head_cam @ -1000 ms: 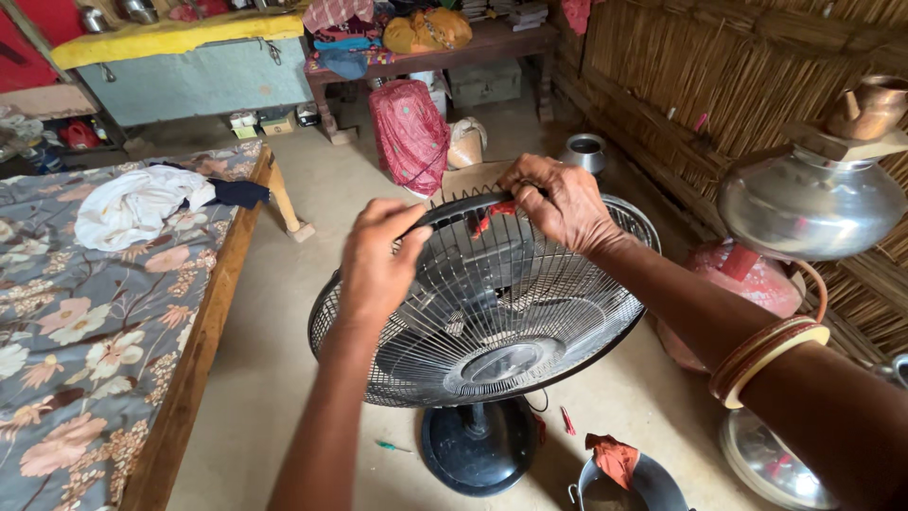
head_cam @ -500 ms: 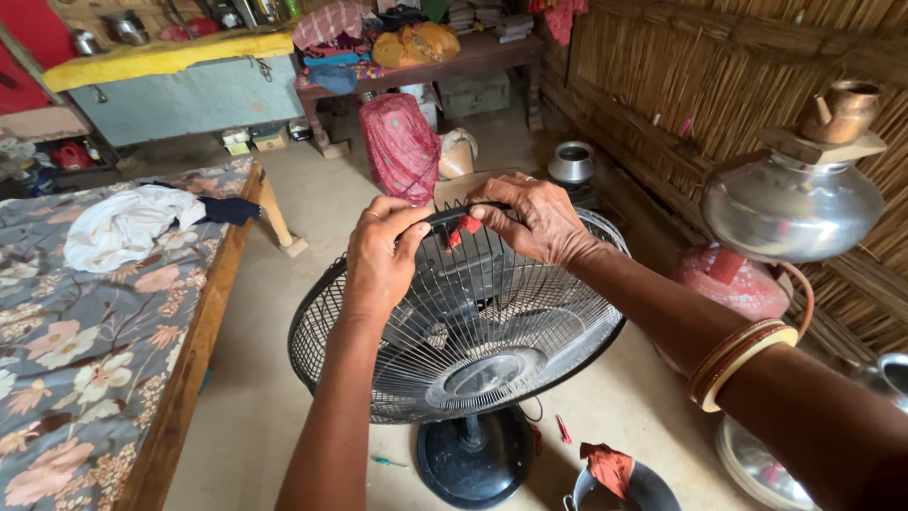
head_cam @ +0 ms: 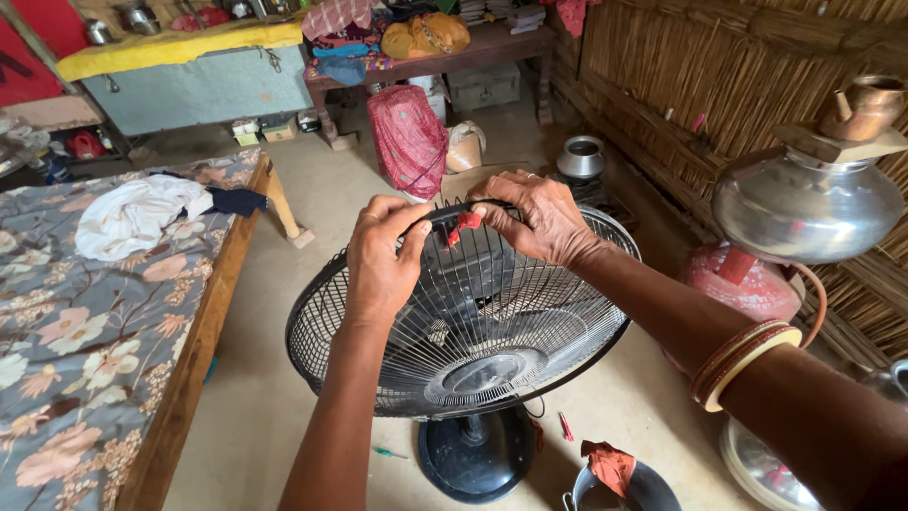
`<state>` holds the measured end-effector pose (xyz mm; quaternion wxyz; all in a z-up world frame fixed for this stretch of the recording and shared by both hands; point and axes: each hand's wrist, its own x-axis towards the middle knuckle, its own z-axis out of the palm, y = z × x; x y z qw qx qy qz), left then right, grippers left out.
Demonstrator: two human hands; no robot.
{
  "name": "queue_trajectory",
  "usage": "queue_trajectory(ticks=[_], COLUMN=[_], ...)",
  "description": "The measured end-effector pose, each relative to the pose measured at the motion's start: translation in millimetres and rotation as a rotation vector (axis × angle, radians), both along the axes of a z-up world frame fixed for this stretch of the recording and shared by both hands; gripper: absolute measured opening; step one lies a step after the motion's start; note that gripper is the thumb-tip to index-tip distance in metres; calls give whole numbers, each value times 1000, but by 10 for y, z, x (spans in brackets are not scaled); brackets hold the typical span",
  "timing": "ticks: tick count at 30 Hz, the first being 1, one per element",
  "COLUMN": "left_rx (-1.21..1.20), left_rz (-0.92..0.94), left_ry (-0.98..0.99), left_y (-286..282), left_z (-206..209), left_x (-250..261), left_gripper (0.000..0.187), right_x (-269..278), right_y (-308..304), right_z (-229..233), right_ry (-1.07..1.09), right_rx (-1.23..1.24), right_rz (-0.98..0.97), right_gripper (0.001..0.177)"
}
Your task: The person repairs a standing fan by tying a red cloth strip to the metal cage to secure it. They wrap the cloth around the cage and tie it at multiple points to hold the cage in place.
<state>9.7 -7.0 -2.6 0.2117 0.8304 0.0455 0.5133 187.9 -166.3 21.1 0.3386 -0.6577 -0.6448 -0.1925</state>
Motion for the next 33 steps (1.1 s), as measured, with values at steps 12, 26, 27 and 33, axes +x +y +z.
queue_trajectory(ticks=[12,26,27,33], left_rx=[294,233,235,268], left_rz=[87,68,66,128], left_ry=[64,79,73,34], left_y=[-274,-369,-385,-463], left_z=[96,141,136,143], left_x=[92,154,156,249], left_gripper=[39,28,28,15], right_x=[-86,386,429,588], right_y=[-84,-383,-413,-545], right_z=[20,-96,-103,-112], right_ry=[-115,-49,-53,67], right_rx=[25,-126,-126,-205], right_rz=[-37,11,25,-11], right_gripper=[36,45,45,46])
